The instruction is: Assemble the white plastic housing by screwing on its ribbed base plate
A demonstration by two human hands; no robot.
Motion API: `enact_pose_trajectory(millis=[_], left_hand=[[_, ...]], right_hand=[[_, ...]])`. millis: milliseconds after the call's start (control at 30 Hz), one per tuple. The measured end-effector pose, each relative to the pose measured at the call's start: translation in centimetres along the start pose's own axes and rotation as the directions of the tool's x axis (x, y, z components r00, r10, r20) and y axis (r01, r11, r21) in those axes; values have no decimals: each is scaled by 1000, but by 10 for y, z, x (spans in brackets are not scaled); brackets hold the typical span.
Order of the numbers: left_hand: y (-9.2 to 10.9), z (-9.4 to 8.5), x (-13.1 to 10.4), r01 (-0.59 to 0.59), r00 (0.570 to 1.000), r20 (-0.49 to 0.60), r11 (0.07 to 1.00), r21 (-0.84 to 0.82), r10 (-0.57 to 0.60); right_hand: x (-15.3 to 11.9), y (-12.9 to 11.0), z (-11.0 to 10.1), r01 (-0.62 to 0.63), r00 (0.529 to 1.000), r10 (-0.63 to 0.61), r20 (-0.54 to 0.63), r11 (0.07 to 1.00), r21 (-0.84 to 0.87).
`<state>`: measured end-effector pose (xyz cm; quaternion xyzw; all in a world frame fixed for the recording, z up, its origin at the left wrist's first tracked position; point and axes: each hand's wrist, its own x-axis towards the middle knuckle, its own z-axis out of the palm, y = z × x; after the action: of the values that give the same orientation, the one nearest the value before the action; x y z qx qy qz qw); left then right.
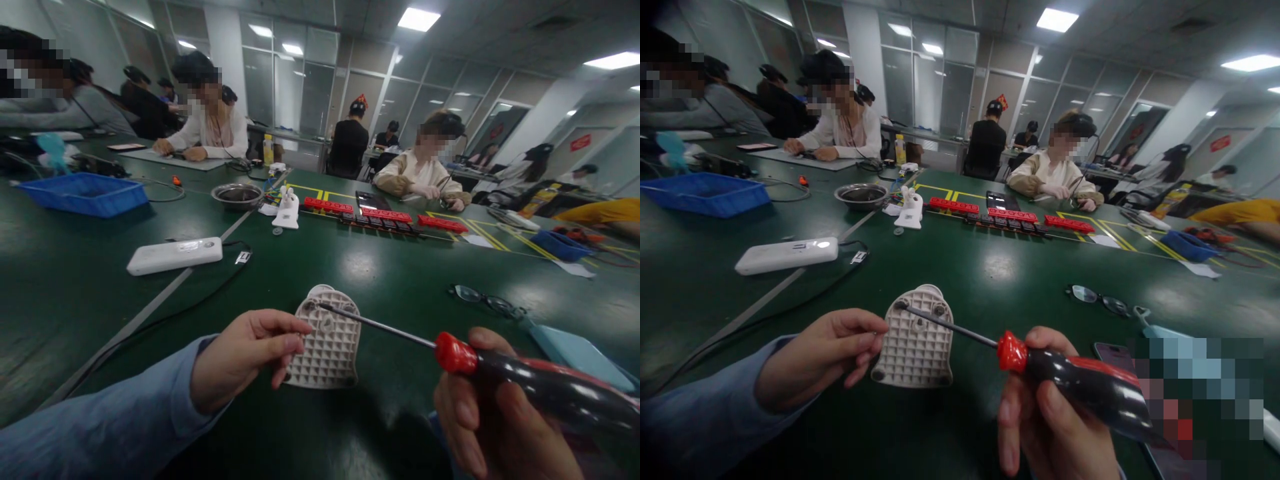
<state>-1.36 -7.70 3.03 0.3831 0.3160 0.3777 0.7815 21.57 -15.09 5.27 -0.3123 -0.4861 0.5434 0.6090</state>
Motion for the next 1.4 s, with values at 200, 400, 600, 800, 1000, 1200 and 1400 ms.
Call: enact_pose_trajectory(millis=[200, 400, 600, 800, 1000, 1200, 1400], left_hand=[[-3, -1, 1, -81, 997, 17, 992, 99, 79], [-4, 1, -1, -125, 991, 64, 981, 151, 116], [-3, 4, -2, -114, 992, 79, 972, 203, 100], [-2, 2, -5, -104, 993, 88, 959, 265, 83], [0, 5, -8, -201, 980, 72, 897, 394, 188], [-3, 5, -12, -338, 936, 136, 723, 602, 325], [-5, 5, -11, -338, 931, 101, 728, 597, 350]], right_hand=[[-4, 5, 3, 168, 935, -187, -302, 982, -90], [-7, 7, 9, 251, 868, -288, -406, 958, -143], [-10, 22, 16, 340, 835, -422, -354, 901, -270], [-11, 24, 16, 357, 850, -422, -315, 902, -244], [-5, 11, 14, 177, 941, -214, -261, 972, -155], [0, 12, 12, 129, 947, -160, -278, 984, -125], [2, 12, 16, 103, 955, -120, -270, 992, -75]])
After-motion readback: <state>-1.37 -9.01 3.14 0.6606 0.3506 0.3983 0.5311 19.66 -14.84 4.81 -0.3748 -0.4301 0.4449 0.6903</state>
